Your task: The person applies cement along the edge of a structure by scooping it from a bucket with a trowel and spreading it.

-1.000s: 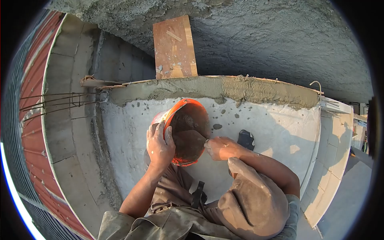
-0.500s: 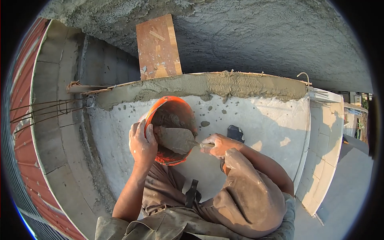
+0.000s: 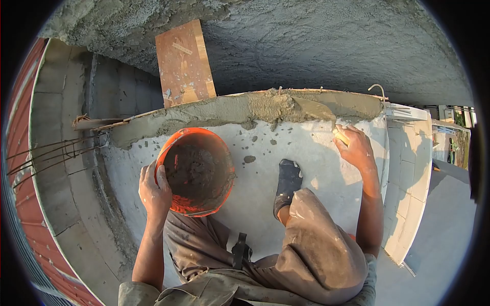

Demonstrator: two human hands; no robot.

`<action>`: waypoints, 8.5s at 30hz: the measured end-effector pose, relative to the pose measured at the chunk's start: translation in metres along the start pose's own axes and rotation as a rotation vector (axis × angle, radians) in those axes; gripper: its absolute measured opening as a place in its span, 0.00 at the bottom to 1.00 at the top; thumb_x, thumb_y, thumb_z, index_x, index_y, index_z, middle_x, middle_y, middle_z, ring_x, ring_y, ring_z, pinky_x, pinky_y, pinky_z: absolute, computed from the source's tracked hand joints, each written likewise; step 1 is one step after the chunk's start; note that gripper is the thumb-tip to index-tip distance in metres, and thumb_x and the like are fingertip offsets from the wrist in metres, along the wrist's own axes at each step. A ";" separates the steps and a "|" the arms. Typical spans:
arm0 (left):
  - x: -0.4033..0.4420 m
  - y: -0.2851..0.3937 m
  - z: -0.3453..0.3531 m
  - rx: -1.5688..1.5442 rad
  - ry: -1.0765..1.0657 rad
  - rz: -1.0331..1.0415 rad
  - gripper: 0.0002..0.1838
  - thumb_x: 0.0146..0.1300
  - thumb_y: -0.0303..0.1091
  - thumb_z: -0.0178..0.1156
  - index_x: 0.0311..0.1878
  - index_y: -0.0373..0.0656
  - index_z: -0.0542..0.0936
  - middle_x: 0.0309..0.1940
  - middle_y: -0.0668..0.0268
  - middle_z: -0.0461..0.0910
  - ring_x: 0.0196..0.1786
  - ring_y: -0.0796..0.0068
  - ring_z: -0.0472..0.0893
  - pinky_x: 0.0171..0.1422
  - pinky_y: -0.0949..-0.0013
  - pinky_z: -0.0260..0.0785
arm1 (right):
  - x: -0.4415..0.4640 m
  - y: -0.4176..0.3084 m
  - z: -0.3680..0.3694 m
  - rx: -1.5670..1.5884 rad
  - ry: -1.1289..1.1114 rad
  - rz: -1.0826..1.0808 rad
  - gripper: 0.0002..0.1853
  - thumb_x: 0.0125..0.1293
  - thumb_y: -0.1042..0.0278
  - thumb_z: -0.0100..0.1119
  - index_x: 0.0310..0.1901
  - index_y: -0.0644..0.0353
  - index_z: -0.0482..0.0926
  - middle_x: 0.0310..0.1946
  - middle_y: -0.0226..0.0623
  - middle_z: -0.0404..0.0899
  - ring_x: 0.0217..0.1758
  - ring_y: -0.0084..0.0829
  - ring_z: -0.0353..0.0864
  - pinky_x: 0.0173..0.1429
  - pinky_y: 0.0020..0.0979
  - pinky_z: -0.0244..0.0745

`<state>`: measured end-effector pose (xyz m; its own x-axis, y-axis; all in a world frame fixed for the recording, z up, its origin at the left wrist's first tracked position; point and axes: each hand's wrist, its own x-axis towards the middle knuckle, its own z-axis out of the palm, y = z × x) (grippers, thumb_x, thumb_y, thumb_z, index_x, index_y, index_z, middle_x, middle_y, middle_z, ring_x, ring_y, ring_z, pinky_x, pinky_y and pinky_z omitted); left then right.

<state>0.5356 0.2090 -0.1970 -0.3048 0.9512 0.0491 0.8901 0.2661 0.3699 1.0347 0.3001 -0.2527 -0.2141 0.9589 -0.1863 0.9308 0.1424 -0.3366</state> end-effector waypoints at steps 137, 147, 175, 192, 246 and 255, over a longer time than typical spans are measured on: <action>0.017 0.022 0.008 0.019 -0.064 -0.020 0.15 0.75 0.33 0.55 0.55 0.35 0.83 0.46 0.54 0.82 0.48 0.53 0.83 0.55 0.59 0.72 | -0.053 0.055 -0.004 0.641 -0.344 0.349 0.19 0.64 0.60 0.68 0.48 0.68 0.85 0.25 0.35 0.79 0.25 0.26 0.77 0.32 0.32 0.74; 0.017 0.037 0.009 0.044 -0.094 -0.018 0.15 0.75 0.34 0.55 0.55 0.34 0.82 0.46 0.54 0.82 0.48 0.52 0.82 0.55 0.58 0.72 | -0.049 0.136 -0.030 -0.376 0.281 0.393 0.17 0.67 0.62 0.65 0.54 0.61 0.84 0.45 0.50 0.86 0.49 0.53 0.85 0.53 0.44 0.79; 0.020 0.002 0.001 0.055 -0.077 -0.005 0.16 0.76 0.37 0.54 0.55 0.37 0.83 0.46 0.54 0.82 0.47 0.53 0.83 0.54 0.59 0.72 | -0.073 0.135 0.068 0.990 0.484 0.825 0.15 0.70 0.56 0.66 0.47 0.60 0.81 0.25 0.31 0.76 0.17 0.24 0.74 0.20 0.29 0.70; 0.016 -0.015 0.000 0.057 -0.035 -0.049 0.16 0.76 0.37 0.54 0.54 0.35 0.82 0.47 0.52 0.83 0.48 0.50 0.83 0.54 0.57 0.72 | -0.126 0.113 0.084 0.166 0.314 0.718 0.14 0.64 0.64 0.67 0.48 0.63 0.84 0.35 0.53 0.85 0.40 0.51 0.87 0.44 0.43 0.78; 0.015 -0.002 0.000 0.022 -0.010 -0.059 0.15 0.75 0.35 0.54 0.53 0.35 0.83 0.45 0.52 0.83 0.47 0.49 0.84 0.54 0.58 0.73 | -0.078 -0.012 0.088 0.171 0.351 0.299 0.23 0.64 0.63 0.68 0.60 0.62 0.81 0.38 0.43 0.79 0.39 0.47 0.83 0.42 0.42 0.78; 0.014 -0.001 0.000 0.042 -0.021 -0.059 0.15 0.75 0.36 0.54 0.54 0.36 0.83 0.44 0.52 0.83 0.46 0.51 0.84 0.52 0.58 0.73 | -0.063 -0.041 0.116 0.004 0.093 0.075 0.22 0.62 0.66 0.67 0.59 0.52 0.83 0.42 0.35 0.79 0.47 0.41 0.82 0.50 0.41 0.79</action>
<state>0.5307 0.2220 -0.1964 -0.3503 0.9366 0.0091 0.8843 0.3275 0.3328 0.9761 0.2055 -0.3343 -0.1149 0.9855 -0.1247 0.9420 0.0683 -0.3287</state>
